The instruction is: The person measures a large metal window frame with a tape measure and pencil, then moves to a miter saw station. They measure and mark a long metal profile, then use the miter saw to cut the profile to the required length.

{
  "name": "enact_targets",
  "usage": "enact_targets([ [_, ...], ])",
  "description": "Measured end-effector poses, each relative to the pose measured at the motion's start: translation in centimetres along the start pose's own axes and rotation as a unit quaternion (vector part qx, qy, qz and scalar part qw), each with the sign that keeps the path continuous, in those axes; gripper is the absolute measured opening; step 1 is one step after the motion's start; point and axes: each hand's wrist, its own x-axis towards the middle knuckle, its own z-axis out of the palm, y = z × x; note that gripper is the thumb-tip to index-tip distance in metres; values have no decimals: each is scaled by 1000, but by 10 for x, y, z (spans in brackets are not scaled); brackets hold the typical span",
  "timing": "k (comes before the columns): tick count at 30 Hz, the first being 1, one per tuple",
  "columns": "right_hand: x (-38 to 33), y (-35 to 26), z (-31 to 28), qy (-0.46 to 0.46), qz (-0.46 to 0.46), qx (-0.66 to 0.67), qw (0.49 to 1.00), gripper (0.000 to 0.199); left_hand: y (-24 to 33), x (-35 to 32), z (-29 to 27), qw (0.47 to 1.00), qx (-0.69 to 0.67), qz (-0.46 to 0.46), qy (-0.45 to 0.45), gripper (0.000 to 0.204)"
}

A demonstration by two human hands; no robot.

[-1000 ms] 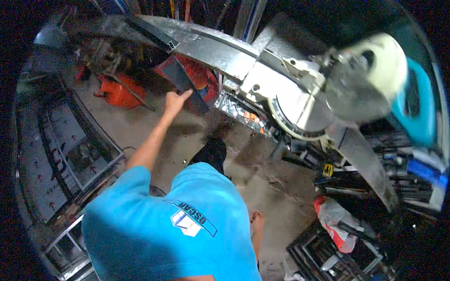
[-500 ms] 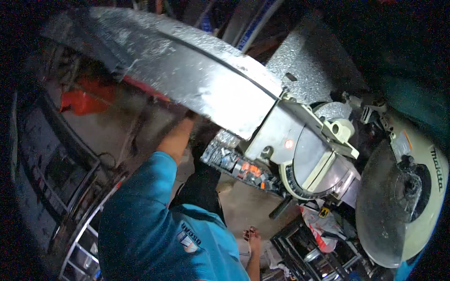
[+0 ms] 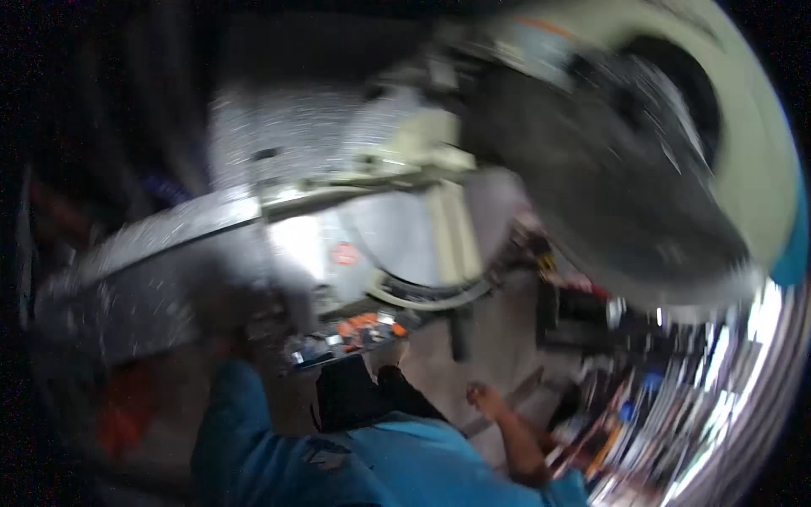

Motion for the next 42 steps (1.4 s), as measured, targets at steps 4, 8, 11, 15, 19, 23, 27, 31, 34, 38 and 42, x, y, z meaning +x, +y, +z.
enact_targets([
  [4, 27, -22, -5, 29, 75, 35, 996, 25, -35, 0, -20, 1000, 18, -20, -12, 54],
  [8, 8, -16, 4, 29, 38, -15, 999, 27, 1, 3, -60, 1000, -13, 1, -10, 59],
  [11, -5, 3, 11, 62, 64, 29, 996, 29, 39, -23, -79, 993, -106, 47, -26, 63],
  [15, -18, 61, -1, 109, 42, 66, 991, 32, 57, -133, -73, 957, -244, 21, -154, 68],
  [19, -29, 100, -17, 115, 58, -11, 992, 37, 88, -250, -78, 905, -304, -95, -283, 73],
  [23, -14, 149, -38, 158, -5, 107, 982, 38, 158, -332, -83, 870, -343, -146, -322, 78],
  [27, 2, 194, -70, 126, 56, 179, 974, 37, 256, -389, -97, 863, -370, -147, -312, 83],
  [31, 23, 261, -109, 151, 82, 304, 937, 38, 390, -450, -134, 889, -302, -66, -337, 88],
  [34, 29, 310, -120, 206, 29, 414, 886, 41, 498, -486, -133, 852, -116, 362, -360, 64],
  [38, 27, 362, -118, 163, 129, 362, 909, 40, 648, -675, -198, 495, -272, 551, -614, 76],
  [42, 63, 420, -106, 168, 25, 319, 933, 33, 708, -807, -199, 29, -376, 619, -688, 78],
])
